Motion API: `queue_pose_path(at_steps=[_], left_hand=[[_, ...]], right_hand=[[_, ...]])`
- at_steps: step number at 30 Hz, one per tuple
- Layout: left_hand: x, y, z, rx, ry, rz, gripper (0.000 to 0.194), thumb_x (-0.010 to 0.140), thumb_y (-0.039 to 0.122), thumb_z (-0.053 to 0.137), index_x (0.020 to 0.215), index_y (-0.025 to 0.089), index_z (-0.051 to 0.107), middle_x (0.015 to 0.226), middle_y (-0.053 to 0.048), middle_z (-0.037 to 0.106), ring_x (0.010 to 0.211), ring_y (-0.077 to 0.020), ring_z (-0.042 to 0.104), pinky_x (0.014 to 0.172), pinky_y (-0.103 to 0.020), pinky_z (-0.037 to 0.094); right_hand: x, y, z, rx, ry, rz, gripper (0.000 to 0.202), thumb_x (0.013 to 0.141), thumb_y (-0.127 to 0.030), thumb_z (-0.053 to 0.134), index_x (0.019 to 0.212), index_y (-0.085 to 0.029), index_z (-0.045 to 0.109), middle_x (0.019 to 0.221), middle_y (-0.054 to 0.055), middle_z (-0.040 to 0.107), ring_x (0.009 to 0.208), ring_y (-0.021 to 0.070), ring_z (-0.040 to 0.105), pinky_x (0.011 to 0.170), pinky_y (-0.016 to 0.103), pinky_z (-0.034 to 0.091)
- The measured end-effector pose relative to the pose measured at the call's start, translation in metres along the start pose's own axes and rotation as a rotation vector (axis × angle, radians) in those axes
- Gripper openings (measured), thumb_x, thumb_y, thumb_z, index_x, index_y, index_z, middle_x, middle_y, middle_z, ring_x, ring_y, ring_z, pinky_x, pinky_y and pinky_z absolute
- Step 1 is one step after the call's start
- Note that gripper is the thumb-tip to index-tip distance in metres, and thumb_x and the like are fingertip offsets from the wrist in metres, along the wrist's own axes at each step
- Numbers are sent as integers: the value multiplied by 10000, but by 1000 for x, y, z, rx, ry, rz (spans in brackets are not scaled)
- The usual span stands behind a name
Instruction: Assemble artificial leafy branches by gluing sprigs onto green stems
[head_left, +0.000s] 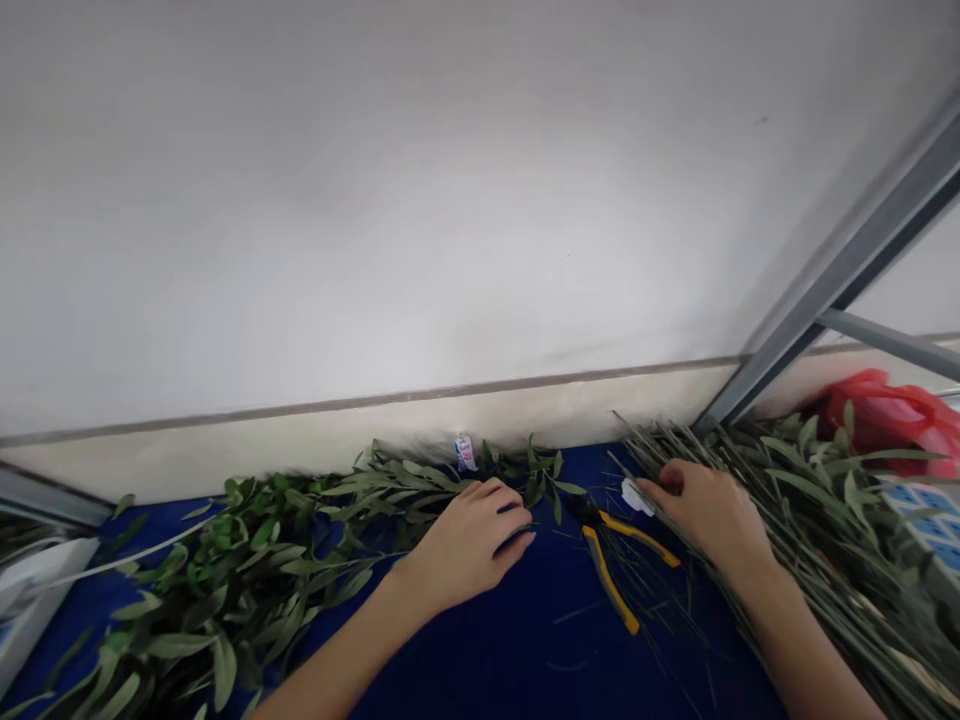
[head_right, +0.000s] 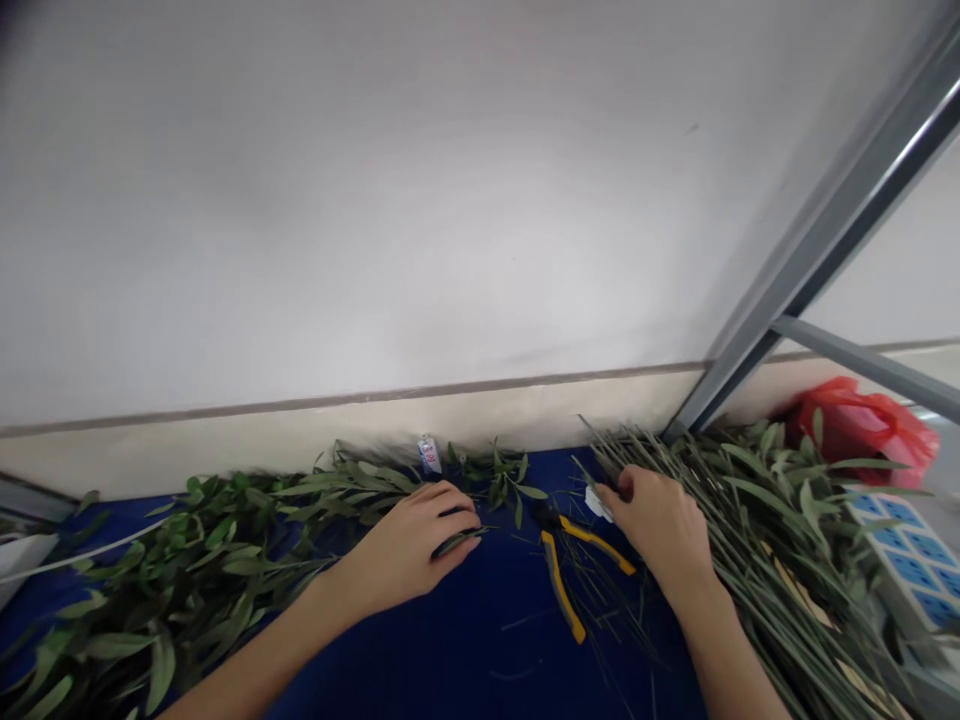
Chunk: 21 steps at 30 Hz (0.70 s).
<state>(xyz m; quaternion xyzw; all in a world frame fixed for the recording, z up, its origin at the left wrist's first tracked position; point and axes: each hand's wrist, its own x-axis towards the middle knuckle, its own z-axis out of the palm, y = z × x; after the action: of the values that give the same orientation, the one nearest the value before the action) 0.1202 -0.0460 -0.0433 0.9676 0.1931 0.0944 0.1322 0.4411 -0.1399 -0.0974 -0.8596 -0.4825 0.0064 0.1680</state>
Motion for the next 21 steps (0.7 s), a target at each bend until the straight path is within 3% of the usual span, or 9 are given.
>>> queue_pose_path(at_steps=[4,8,10,12,14,17,21], left_hand=[[6,3,4,0,-19,8,154,1020,253,587,1038,184,723,1066,-65,711,1044,-247,646,951,-412,541],[11,7,6,7,-30,24,160,1020,261,588,1035,175,723,1063,-65,711,1041,-244,649,945,-404,543],[12,7,6,12,-31,31,162,1019,261,588,1041,175,724,1063,-64,713,1035,-241,652,938,-400,545],[14,8,7,15,-33,35,169,1023,261,581,1045,176,725,1061,-64,715,1030,-241,655,932,-400,547],[15,9,7,20,-32,35,178,1027,263,570,1045,175,725,1062,-64,717,1031,-244,657,928,-407,547],[16,11,8,22,-31,34,179,1027,264,568,1047,177,724,1066,-63,720,1041,-246,659,929,-404,546],[17,14,11,20,-38,34,167,1020,269,581,1036,178,721,1059,-60,722,1027,-241,665,964,-406,537]], right_hand=[[-12,11,5,-12,-157,-80,290,924,-512,639,832,-257,743,895,52,731,795,249,691,655,335,422],[-25,25,10,-96,-161,-168,168,895,-382,701,808,-244,742,917,72,692,907,273,685,748,352,463],[-29,29,11,-112,-149,-266,156,941,-276,631,836,-224,734,953,84,685,958,266,677,823,357,477],[-31,30,11,-121,-127,-328,184,981,-266,578,886,-206,724,972,92,680,969,262,669,875,369,479],[-30,29,11,-168,-114,-320,147,957,-309,634,913,-200,723,964,98,670,952,277,662,859,383,483],[-26,25,11,-231,-135,-296,54,885,-244,713,848,-207,723,950,101,658,926,281,654,802,368,479],[-20,22,9,-242,-123,-303,114,948,-213,616,883,-197,707,959,104,667,943,276,652,808,371,462]])
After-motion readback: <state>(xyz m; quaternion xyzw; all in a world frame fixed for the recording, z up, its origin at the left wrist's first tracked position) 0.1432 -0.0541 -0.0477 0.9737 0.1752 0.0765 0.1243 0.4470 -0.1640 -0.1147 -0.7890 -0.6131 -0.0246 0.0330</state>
